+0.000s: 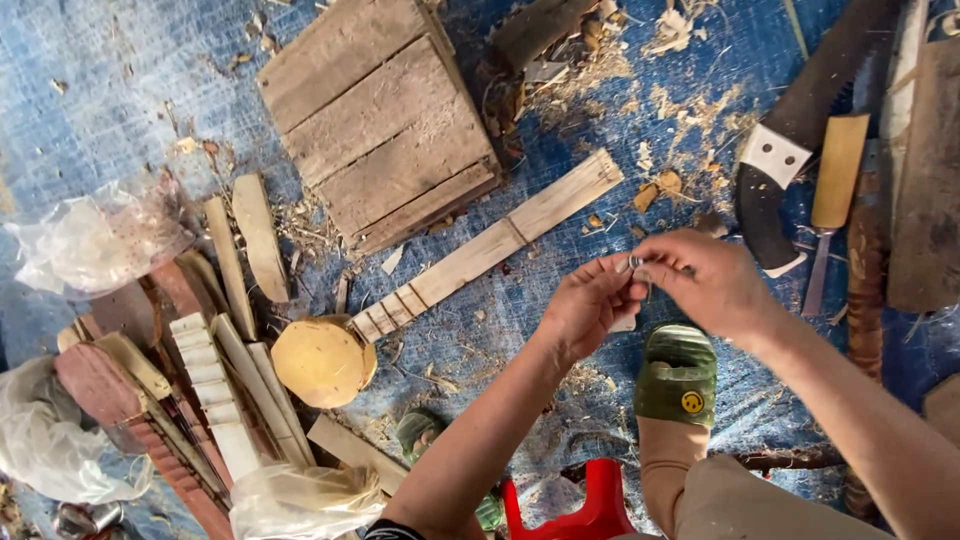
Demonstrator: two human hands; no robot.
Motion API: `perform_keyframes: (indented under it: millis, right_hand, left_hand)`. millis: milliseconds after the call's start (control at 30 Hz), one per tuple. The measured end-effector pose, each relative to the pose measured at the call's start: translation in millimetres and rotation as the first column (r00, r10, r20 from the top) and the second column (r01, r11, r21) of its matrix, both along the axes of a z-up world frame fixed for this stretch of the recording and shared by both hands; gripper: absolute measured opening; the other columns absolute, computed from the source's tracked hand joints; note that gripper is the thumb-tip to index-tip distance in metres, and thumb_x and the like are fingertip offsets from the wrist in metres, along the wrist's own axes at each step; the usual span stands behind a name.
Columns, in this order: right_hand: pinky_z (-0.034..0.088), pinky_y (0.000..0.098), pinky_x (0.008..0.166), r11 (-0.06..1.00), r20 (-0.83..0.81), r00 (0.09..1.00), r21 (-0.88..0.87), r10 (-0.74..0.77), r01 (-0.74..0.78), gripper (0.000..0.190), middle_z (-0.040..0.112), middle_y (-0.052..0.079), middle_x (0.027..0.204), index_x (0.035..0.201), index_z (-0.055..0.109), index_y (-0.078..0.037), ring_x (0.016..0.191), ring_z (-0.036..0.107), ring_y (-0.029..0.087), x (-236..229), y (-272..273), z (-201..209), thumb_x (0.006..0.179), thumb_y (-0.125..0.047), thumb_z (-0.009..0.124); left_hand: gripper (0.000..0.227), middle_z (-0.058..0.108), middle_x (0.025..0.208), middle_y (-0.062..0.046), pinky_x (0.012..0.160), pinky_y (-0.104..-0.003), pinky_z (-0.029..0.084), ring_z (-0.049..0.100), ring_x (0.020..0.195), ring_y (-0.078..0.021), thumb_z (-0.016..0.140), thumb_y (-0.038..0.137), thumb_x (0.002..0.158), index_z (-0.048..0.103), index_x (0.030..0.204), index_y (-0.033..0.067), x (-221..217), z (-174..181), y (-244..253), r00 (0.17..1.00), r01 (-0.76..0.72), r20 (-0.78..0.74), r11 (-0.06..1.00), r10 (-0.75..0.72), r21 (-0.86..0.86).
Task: The person is using a hammer to drive small metal pins into the neck of a wooden stringed instrument and then tapping the wood to adjust its position.
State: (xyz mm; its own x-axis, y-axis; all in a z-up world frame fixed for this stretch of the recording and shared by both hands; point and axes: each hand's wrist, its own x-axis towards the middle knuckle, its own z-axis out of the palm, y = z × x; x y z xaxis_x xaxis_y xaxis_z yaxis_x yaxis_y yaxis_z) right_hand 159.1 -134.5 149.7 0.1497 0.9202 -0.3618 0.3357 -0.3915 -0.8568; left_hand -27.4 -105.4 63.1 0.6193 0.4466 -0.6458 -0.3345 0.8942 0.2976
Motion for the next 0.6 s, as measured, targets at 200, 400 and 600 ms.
perform_keyframes:
  millis: [200, 400, 600]
  right_hand:
    - [0.058, 0.0418, 0.073, 0.982, -0.201, 0.978, -0.186, -0.054, 0.015, 0.02, 0.077, 0.02, 0.097, 0.113, 0.077, -0.005, 0.081, 0.07, 0.026, 10, 42, 4, 0.094, -0.002, 0.077]
    - [0.059, 0.0287, 0.073, 0.952, -0.357, 0.918, -0.301, -0.173, 0.062, 0.029, 0.075, 0.015, 0.098, 0.123, 0.071, 0.0, 0.084, 0.072, 0.021, 22, 57, -21, 0.094, 0.003, 0.07]
    - [0.048, 0.0237, 0.055, 0.978, -0.079, 0.997, -0.203, 0.025, -0.041, 0.032, 0.079, 0.008, 0.097, 0.124, 0.076, -0.007, 0.068, 0.065, 0.013, 11, 54, -7, 0.093, 0.001, 0.071]
  left_hand:
    - [0.021, 0.078, 0.091, -0.007, 0.075, -0.023, 0.058, 0.077, 0.083, -0.0133, 0.073, 0.025, 0.103, 0.071, 0.116, 0.0086, 9, -9, 20, 0.96, 0.049, -0.28, 0.977, 0.012, 0.209]
    - [0.023, 0.076, 0.098, -0.005, 0.076, -0.023, 0.054, 0.072, 0.087, -0.0121, 0.068, 0.014, 0.101, 0.071, 0.121, 0.0043, 14, 18, 49, 0.962, 0.041, -0.272, 0.968, 0.029, 0.248]
    - [0.02, 0.075, 0.098, -0.009, 0.076, -0.026, 0.057, 0.072, 0.086, -0.0162, 0.066, 0.012, 0.102, 0.069, 0.119, 0.0014, 14, 18, 43, 0.936, 0.094, -0.351, 0.952, 0.016, 0.292]
